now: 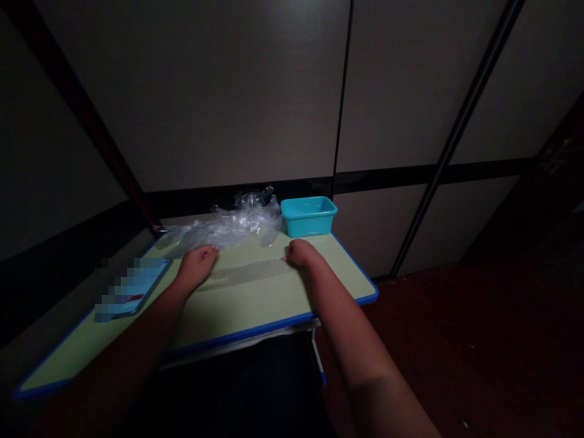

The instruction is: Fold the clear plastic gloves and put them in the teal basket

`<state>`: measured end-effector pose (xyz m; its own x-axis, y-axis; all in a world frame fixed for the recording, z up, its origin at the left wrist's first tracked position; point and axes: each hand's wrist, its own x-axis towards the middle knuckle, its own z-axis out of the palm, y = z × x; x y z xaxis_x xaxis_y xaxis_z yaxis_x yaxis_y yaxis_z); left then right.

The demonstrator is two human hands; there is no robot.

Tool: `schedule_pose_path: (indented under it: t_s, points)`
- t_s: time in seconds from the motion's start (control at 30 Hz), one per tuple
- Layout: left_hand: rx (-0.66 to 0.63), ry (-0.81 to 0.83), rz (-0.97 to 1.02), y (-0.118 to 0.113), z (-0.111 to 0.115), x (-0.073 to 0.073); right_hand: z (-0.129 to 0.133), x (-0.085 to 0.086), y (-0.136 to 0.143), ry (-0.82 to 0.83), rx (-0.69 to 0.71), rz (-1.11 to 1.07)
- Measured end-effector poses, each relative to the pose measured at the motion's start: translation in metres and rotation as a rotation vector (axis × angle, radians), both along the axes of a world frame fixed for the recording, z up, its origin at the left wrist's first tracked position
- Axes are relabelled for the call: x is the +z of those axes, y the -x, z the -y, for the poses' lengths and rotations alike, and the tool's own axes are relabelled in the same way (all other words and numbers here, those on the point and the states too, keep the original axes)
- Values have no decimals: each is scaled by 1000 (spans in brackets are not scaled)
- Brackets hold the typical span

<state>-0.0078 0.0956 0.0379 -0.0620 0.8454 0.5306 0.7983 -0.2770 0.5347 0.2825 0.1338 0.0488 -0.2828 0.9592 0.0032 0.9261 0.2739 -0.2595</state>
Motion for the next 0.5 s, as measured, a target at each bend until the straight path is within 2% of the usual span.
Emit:
schedule_pose_path:
  t_s: [0.5]
  points:
    - [16,33,-37,0,0,0,2,-4,2,-87,24,-146]
